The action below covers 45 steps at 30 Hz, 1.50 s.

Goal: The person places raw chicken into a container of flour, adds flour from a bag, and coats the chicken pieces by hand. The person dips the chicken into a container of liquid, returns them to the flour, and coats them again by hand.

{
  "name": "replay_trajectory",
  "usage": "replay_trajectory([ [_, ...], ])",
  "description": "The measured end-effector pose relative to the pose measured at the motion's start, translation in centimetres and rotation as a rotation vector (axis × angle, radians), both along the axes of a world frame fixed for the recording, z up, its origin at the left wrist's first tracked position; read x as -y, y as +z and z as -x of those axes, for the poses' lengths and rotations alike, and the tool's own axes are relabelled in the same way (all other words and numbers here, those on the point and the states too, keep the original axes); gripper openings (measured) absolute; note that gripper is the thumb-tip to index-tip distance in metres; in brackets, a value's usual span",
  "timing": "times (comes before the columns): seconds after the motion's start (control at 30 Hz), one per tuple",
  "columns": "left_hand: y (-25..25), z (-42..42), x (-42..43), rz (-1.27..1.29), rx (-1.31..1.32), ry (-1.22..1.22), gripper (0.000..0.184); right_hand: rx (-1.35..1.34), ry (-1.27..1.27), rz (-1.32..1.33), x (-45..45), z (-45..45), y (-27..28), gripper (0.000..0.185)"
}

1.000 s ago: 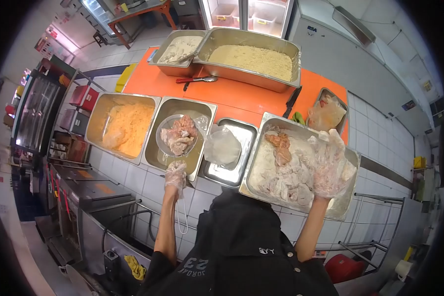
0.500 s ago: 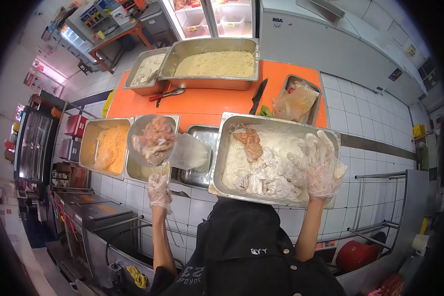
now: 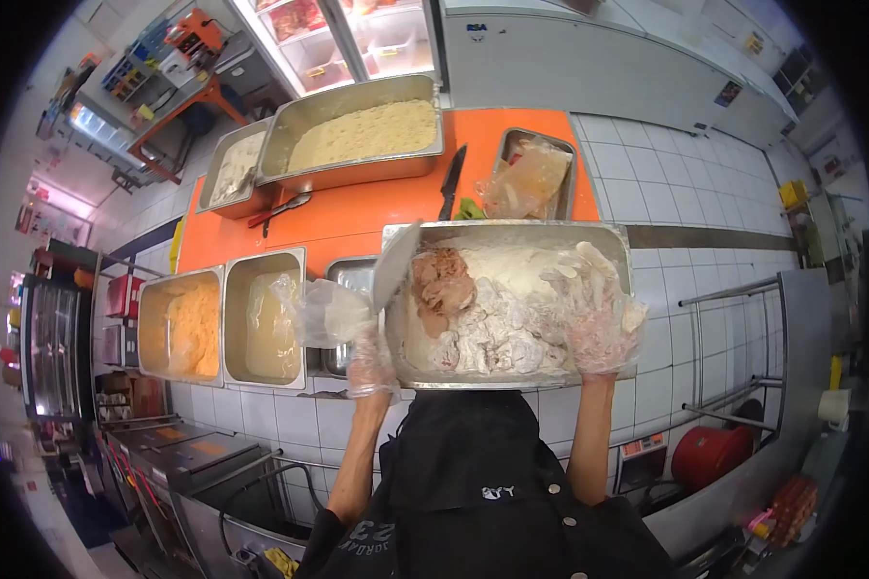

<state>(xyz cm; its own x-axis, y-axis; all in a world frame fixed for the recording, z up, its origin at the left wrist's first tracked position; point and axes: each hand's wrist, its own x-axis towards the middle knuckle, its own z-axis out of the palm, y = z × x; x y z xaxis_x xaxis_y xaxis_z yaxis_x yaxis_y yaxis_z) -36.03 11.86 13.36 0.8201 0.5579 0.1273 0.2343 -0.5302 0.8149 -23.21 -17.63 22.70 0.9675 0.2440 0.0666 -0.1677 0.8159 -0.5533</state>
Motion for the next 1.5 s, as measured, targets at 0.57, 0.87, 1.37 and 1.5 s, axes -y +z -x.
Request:
replay_trajectory([
  [0.57,1.6,9.0,-23.1,-0.152,-0.284,0.475,0.032,0.013,0.629,-0.198,-25.2,2.5,-4.6,0.083],
  [0.87,5.7,-3.5,-2.8,0.081,0.259,-0.318,0.030,-0.324,0.427,-0.133,-25.7,2.5,-9.3,0.053],
  [1.37,-2.6,-8.0,6.8,-0.097,-0.643,-0.653,0.037,0.009,0.170,2.095,7.7,-6.9,-15.8,0.040],
  [1.5,-6.6,-7.3,5.2,-0.216,-0.912,-0.290,0.046,0.121,0.402,2.024,8.5,-7.2,-17.8,0.042],
])
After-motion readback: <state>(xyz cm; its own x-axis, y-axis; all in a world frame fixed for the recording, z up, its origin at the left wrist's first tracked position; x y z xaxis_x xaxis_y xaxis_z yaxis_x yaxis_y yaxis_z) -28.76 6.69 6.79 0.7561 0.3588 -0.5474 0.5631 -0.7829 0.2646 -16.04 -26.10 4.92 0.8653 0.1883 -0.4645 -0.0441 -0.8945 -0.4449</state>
